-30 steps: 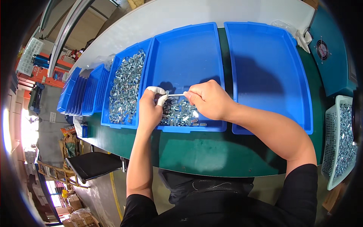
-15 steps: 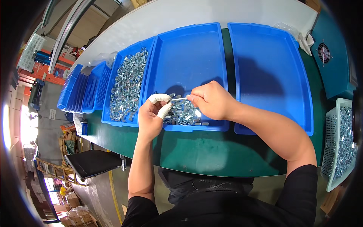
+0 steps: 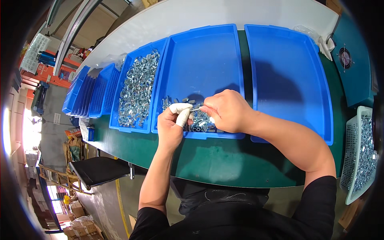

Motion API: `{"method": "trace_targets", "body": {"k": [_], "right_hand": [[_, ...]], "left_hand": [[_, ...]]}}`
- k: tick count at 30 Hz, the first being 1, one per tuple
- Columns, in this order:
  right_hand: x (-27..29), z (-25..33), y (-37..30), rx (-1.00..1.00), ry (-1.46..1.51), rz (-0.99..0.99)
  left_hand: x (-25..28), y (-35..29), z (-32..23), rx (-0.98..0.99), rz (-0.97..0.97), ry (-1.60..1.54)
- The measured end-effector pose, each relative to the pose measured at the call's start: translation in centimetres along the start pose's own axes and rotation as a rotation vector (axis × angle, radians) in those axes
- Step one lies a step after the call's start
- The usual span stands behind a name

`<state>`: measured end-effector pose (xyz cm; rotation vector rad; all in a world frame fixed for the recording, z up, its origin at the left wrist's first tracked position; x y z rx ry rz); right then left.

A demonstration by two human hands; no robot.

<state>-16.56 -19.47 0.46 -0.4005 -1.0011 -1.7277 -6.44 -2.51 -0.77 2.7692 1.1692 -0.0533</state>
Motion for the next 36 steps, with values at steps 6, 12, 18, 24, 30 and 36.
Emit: {"method": "trace_targets", "body": {"k": [6, 12, 18, 24, 30, 36], "right_hand": [[-0.1, 0.4, -0.3, 0.036, -0.026, 0.01], [0.4, 0.3, 0.0, -0.082, 0.111, 0.101], [0.2, -0.2, -0.3, -0.329, 0.37, 0.258], [0.3, 0.7, -0.1, -0.23, 0.286, 0.233], [0.7, 0.5, -0.2, -0.266, 0.306, 0.206], [0.7, 0.1, -0.3, -0.417, 0.41, 0.233]], "left_hand": [[-0.8, -0.1, -0.3, 0.116, 0.055, -0.064], [-2.1, -0.3, 0.2, -0.006, 0.078, -0.042], [-2.4, -0.8, 0.3, -0.083, 0.078, 0.039], [-1.9, -0.9, 0.5, -0.158, 0.096, 0.001], [3.8, -1.1, -1.0, -0.233, -0.134, 0.222], [12.5, 0.0, -3.8, -0.484, -0.255, 0.919]]}}
Point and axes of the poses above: each hand's wrist, its own y-axis towards the middle knuckle, its own x-axis out of the back of the hand, z = x × y, the point moved 3 cm from there along y, towards the middle knuckle, and after that the axes turned 11 degrees about -y, right-handed, at the moved point
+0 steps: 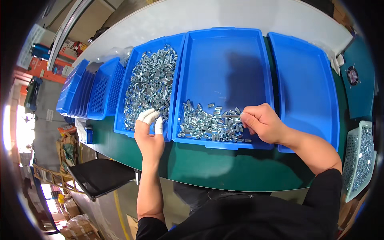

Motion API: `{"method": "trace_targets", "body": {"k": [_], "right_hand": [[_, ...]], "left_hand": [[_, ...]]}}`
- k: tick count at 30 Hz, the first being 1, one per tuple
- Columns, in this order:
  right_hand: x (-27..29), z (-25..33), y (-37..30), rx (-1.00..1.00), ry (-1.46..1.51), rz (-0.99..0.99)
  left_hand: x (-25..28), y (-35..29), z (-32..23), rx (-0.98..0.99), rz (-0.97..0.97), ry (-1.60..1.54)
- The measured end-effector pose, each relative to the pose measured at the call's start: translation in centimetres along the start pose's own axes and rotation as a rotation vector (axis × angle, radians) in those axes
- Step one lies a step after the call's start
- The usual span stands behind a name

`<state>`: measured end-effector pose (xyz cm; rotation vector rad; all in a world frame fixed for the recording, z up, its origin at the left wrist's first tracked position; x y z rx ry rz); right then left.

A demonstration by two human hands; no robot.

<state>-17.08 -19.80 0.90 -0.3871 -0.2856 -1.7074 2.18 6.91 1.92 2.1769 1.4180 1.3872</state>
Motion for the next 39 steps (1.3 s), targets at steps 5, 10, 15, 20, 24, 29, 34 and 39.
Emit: {"method": "trace_targets", "body": {"k": [5, 10, 15, 20, 24, 29, 34, 39], "right_hand": [[0.0, -0.6, 0.3, 0.018, 0.017, 0.002], [-0.4, -0.6, 0.3, 0.024, 0.081, -0.018], [-1.0, -1.6, 0.7, 0.057, 0.085, -0.073], [-0.3, -0.9, 0.7, 0.027, 0.057, -0.137], [0.0, -0.5, 0.7, 0.055, -0.026, -0.129], [-0.3, -0.8, 0.4, 0.134, -0.103, -0.143], [-0.9, -0.4, 0.3, 0.265, -0.221, -0.128], [-1.1, -0.7, 0.3, -0.071, 0.192, 0.216]], "left_hand": [[-3.1, 2.2, -3.7, -0.064, 0.249, -0.124], [-9.6, 4.1, -5.4, -0.062, 0.604, -0.073], [-10.9, 3.6, -5.1, 0.019, 0.473, -0.213], [-10.7, 1.3, -5.5, 0.83, 0.13, -1.264], [-11.3, -0.5, -6.2, 0.766, 0.143, -1.39], [-11.3, -0.7, -7.1, 0.567, 0.206, -1.143], [-11.3, -1.4, -8.0, 0.585, 0.335, -1.103], [-10.6, -1.7, -8.3, 0.121, 0.36, -0.942]]}}
Point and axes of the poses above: each hand's wrist, its own y-axis towards the middle knuckle, its own x-axis out of the back of the hand, z = x × y, the point moved 3 cm from there along y, towards the middle knuckle, and after that the axes turned 11 degrees about -y, right-handed, at the moved point
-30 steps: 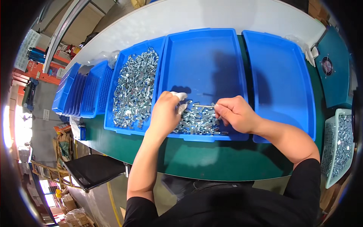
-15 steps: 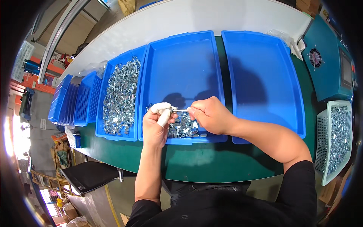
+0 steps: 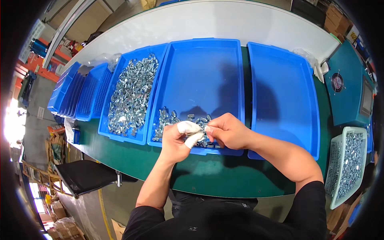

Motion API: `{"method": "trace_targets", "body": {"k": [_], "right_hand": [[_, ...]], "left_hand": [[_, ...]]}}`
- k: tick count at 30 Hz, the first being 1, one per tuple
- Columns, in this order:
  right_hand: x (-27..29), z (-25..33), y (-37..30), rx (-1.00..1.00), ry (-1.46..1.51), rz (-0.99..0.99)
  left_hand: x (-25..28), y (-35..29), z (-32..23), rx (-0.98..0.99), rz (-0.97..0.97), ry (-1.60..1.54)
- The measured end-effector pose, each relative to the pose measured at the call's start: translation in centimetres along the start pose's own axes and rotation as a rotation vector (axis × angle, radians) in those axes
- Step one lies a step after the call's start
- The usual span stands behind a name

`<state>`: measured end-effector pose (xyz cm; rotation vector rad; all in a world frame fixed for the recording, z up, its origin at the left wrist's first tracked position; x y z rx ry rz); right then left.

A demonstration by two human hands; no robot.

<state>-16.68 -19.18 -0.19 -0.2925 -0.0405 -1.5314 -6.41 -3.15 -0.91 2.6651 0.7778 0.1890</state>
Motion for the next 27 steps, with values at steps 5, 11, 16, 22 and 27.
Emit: {"method": "trace_targets", "body": {"k": [5, 11, 16, 22, 27], "right_hand": [[-0.1, -0.6, 0.3, -0.036, 0.065, -0.023], [0.5, 0.7, 0.0, 0.377, -0.333, -0.227], [1.6, 0.0, 0.4, 0.219, -0.184, -0.381], [1.4, -0.2, 0.6, 0.212, -0.229, -0.346], [1.6, -0.5, 0.7, 0.213, -0.178, -0.355]], "left_hand": [[-1.4, 0.5, -0.7, 0.114, -0.227, 0.012], [1.0, -0.4, -1.9, 0.046, -0.21, 0.318], [8.9, -1.9, -2.6, 0.011, -0.51, 0.837], [6.7, -0.5, -2.7, -0.131, -0.109, 1.002], [1.1, 3.2, -1.4, 0.065, 0.152, 0.957]]}}
Point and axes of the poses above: each hand's wrist, its own y-axis towards the middle knuckle, its own x-axis out of the back of the hand, z = x × y, the point moved 3 cm from there along y, towards the middle knuckle, and after that the axes turned 11 degrees about -y, right-handed, at the moved point
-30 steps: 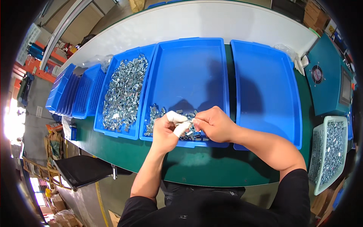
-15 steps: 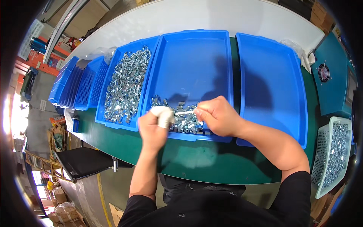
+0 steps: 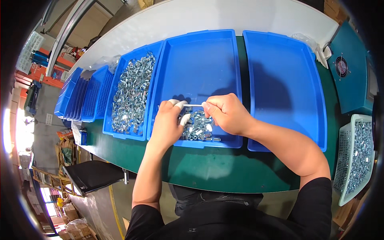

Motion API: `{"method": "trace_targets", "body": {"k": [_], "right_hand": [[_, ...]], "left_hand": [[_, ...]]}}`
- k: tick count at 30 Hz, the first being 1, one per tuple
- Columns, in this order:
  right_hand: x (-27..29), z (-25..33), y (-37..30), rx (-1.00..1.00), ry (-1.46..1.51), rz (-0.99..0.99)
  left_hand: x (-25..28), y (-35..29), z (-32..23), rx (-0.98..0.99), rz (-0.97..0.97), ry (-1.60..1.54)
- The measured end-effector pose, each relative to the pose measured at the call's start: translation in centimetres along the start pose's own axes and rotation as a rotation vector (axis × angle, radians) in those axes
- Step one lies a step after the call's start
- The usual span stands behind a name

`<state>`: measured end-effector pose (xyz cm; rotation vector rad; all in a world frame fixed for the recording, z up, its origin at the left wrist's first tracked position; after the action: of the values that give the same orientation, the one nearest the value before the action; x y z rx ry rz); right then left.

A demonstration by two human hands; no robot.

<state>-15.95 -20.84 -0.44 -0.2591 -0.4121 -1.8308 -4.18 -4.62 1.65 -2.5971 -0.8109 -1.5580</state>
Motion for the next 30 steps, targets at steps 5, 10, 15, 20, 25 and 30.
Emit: {"method": "trace_targets", "body": {"k": [5, 10, 15, 20, 25, 30], "right_hand": [[-0.1, 0.2, 0.0, 0.029, -0.001, -0.025], [0.2, 0.5, -0.2, 0.057, -0.053, -0.07], [0.0, 0.2, 0.0, 0.031, -0.143, 0.023], [-0.3, 0.7, -0.3, 0.054, -0.302, 0.074], [-1.0, 1.2, -0.8, 0.293, -0.383, 0.03], [-0.8, 0.9, -1.1, -0.176, 0.011, 0.371]], "left_hand": [[-1.2, 0.5, 1.2, 0.072, 0.078, 0.058], [-1.3, -1.2, 2.1, 0.308, -0.183, -0.765], [-1.1, -2.2, 2.1, 0.201, -0.196, -1.012], [-0.7, -1.9, 0.6, 0.016, -0.132, -0.532], [-1.8, -2.2, -0.5, 0.226, -0.108, -0.959], [-0.9, -2.0, -1.3, -0.155, -0.098, -0.627]]}}
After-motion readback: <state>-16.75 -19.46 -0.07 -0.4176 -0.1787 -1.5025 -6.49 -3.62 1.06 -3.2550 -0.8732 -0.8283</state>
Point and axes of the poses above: each hand's wrist, its own y-axis towards the middle knuckle, its own x-axis out of the back of the hand, z = x × y, the point moved 3 cm from there along y, towards the middle knuckle, and after that the axes turned 11 degrees about -y, right-handed, at the moved point
